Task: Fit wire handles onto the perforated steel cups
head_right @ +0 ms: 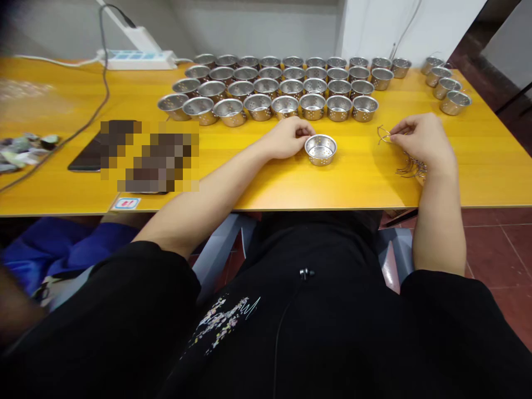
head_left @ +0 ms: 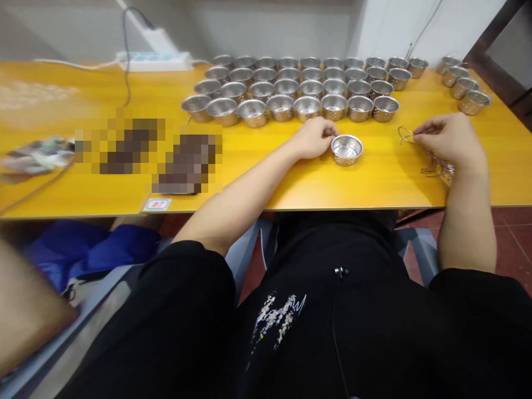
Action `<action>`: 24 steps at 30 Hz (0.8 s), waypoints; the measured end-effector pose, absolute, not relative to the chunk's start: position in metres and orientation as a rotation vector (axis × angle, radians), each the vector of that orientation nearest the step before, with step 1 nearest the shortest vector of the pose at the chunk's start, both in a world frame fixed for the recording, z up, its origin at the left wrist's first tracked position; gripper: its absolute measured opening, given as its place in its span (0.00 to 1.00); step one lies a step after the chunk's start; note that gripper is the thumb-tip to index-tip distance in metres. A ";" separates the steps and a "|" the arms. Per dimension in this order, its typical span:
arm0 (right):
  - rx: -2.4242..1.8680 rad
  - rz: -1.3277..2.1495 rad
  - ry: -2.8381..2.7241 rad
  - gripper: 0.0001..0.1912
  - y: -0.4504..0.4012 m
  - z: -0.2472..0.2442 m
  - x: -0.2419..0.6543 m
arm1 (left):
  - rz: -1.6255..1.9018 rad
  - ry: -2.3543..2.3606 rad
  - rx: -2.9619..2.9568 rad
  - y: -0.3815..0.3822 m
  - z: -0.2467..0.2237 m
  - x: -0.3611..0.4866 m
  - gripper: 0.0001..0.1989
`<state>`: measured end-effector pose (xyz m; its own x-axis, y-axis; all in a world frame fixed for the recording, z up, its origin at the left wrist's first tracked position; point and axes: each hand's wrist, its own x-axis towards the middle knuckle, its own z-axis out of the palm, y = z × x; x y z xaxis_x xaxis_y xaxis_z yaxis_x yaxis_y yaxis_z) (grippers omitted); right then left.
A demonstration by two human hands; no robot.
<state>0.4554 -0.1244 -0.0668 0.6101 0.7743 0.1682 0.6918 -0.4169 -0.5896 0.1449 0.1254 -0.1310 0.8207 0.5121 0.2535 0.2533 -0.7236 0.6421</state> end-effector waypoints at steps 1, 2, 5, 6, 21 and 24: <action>-2.217 0.138 -1.153 0.09 -0.124 -0.068 0.458 | 0.564 0.554 2.403 0.127 -0.132 0.145 0.15; -2.221 0.108 -1.158 0.09 -0.123 -0.070 0.460 | 0.568 0.549 2.410 0.128 -0.133 0.145 0.15; -2.222 0.055 -1.170 0.09 -0.120 -0.072 0.464 | 0.580 0.532 2.409 0.131 -0.135 0.146 0.14; -2.228 0.039 -1.163 0.10 -0.120 -0.072 0.464 | 0.583 0.528 2.402 0.131 -0.136 0.146 0.14; -2.145 -0.226 -1.083 0.11 -0.114 -0.078 0.477 | 0.570 0.534 2.438 0.129 -0.130 0.143 0.15; -2.108 -0.253 -1.085 0.11 -0.113 -0.082 0.481 | 0.570 0.530 2.442 0.130 -0.131 0.143 0.15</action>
